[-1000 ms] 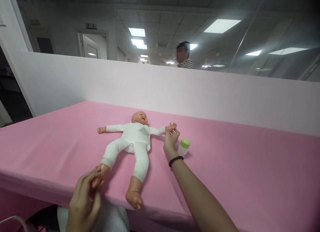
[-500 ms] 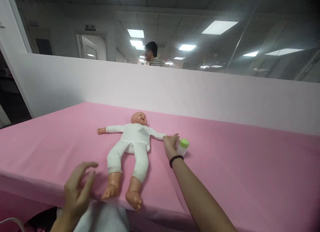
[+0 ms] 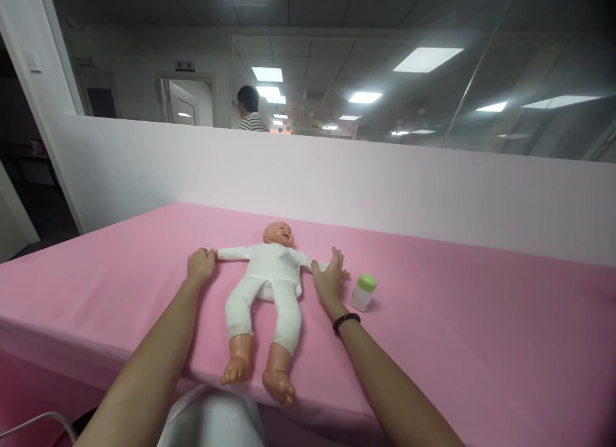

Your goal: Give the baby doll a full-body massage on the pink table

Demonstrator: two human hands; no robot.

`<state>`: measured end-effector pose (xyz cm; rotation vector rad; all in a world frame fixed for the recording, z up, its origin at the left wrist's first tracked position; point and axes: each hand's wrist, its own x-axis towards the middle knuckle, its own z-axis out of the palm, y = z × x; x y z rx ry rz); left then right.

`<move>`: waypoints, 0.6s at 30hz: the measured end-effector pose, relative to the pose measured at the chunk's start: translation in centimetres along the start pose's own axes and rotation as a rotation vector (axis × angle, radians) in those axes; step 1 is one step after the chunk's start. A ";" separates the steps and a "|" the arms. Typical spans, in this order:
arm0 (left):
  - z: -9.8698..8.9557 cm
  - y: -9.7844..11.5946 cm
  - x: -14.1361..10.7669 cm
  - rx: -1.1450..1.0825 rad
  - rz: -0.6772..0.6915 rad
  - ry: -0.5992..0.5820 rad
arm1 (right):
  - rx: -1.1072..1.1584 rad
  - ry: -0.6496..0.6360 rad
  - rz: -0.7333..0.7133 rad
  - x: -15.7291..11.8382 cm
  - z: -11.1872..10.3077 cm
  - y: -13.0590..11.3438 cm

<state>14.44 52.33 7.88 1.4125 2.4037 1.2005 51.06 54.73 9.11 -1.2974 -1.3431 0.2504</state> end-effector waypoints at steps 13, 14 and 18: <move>0.5 1.3 -0.3 -0.829 -0.266 0.280 | -0.263 -0.269 -0.114 -19.3 -10.7 -8.2; 0.7 1.8 -0.5 -0.900 -0.276 0.263 | -0.316 -0.230 -0.131 -21.0 -10.3 -7.7; 1.1 3.0 -0.7 -1.063 -0.249 0.181 | -0.448 -0.136 -0.175 -23.5 -8.8 -6.9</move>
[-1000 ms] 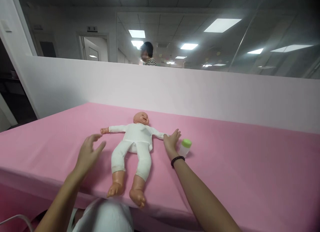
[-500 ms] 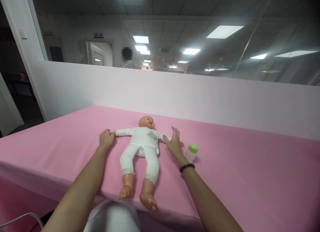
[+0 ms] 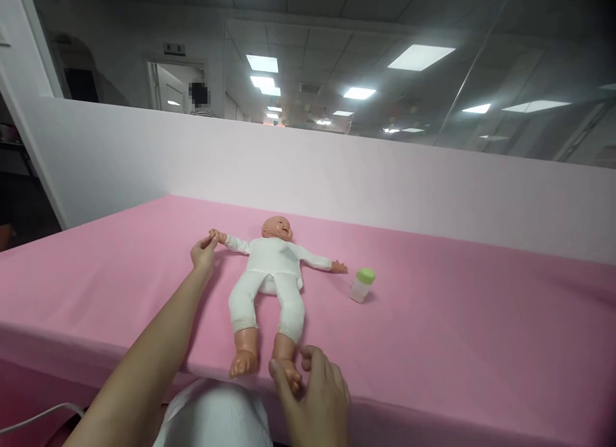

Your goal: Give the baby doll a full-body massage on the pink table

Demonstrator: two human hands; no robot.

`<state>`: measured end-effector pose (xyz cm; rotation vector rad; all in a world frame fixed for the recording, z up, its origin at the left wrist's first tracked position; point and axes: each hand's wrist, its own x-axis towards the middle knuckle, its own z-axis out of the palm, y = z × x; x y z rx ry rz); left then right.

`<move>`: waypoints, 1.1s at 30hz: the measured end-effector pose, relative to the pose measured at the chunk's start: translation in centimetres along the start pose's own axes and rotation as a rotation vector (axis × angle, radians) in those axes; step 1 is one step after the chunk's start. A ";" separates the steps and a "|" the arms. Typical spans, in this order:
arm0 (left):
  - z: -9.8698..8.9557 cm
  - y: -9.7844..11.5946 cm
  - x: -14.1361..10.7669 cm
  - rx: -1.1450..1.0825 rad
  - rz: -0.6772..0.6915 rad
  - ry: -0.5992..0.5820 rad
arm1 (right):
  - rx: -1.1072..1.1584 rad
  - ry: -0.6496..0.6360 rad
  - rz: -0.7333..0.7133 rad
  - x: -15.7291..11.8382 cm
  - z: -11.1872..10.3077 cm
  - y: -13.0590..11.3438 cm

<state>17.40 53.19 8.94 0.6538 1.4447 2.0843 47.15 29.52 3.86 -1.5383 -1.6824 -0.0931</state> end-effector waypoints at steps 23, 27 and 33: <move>2.6 1.3 -7.2 0.245 0.749 -0.533 | 0.425 0.455 -0.186 11.9 -2.6 -5.0; 2.4 1.0 -7.5 0.354 0.873 -0.715 | 0.446 0.223 -0.238 14.0 0.5 -7.3; 2.3 1.0 -7.1 0.377 0.868 -0.711 | 0.463 0.180 -0.201 13.5 1.4 -7.3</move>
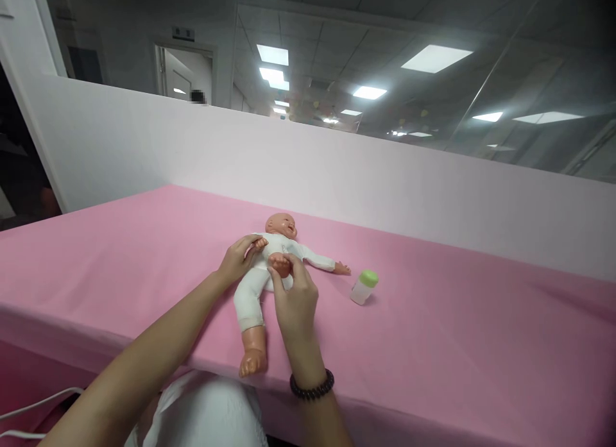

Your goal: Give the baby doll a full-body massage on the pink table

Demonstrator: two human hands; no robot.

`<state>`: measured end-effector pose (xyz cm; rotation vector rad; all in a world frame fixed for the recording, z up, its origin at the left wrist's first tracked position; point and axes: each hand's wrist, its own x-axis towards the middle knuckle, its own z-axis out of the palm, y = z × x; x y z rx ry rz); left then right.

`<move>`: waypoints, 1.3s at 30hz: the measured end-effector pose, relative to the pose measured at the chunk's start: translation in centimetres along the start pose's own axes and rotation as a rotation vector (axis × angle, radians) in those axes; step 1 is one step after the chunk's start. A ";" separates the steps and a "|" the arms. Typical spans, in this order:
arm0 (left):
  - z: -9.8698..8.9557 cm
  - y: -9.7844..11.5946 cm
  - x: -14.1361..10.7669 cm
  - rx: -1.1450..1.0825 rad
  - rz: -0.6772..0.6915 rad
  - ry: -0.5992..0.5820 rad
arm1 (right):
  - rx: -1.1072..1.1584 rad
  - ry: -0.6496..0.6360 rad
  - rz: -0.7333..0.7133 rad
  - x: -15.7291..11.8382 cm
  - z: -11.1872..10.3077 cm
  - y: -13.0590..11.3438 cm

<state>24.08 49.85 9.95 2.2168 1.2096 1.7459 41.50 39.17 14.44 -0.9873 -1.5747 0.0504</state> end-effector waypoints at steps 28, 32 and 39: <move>0.5 -0.4 0.0 -0.093 -0.116 0.219 | 0.002 0.124 0.029 -3.7 -4.0 1.1; 0.6 0.0 -0.4 -0.001 0.077 0.028 | 0.034 -0.010 0.015 -2.5 -0.2 2.4; 0.0 -1.0 0.0 0.002 -0.030 0.091 | -0.034 0.105 -0.029 -3.3 -2.8 -0.1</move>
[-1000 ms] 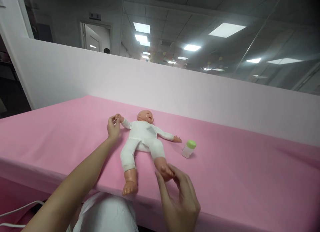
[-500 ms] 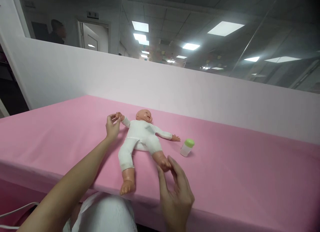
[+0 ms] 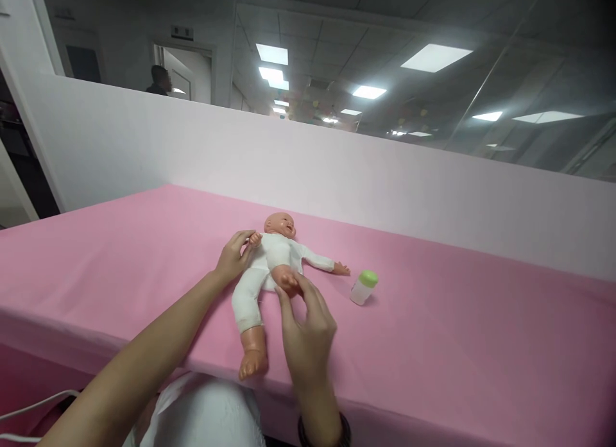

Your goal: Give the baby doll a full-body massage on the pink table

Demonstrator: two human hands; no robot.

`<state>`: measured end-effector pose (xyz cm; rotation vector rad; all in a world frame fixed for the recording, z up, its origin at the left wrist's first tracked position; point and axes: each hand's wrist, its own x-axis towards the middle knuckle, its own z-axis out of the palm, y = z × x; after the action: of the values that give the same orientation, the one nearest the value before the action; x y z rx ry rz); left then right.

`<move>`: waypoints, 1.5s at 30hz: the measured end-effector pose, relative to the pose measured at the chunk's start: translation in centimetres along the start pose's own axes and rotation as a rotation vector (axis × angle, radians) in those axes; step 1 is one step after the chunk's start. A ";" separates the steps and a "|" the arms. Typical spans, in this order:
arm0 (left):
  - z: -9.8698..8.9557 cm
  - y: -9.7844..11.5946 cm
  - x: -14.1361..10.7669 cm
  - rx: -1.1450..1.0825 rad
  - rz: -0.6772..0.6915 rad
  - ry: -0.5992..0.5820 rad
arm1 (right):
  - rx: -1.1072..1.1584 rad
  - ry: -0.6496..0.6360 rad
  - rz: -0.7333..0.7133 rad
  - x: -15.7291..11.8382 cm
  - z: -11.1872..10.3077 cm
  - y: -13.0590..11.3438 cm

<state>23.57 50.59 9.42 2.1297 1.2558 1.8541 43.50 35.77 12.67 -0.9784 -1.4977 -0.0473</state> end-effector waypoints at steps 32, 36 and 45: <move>-1.5 1.3 0.5 0.148 0.286 -0.283 | 0.119 -0.123 0.220 1.4 2.2 1.8; -1.1 0.1 0.4 0.100 0.152 -0.154 | 0.073 -0.002 0.188 0.7 0.5 1.8; -1.4 -4.1 1.4 -0.189 -0.573 0.475 | -0.163 0.102 -0.015 -4.8 -6.8 1.9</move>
<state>20.16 53.49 8.78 1.0961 1.4842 2.1311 49.34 30.58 9.16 -1.0793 -1.4238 -0.2305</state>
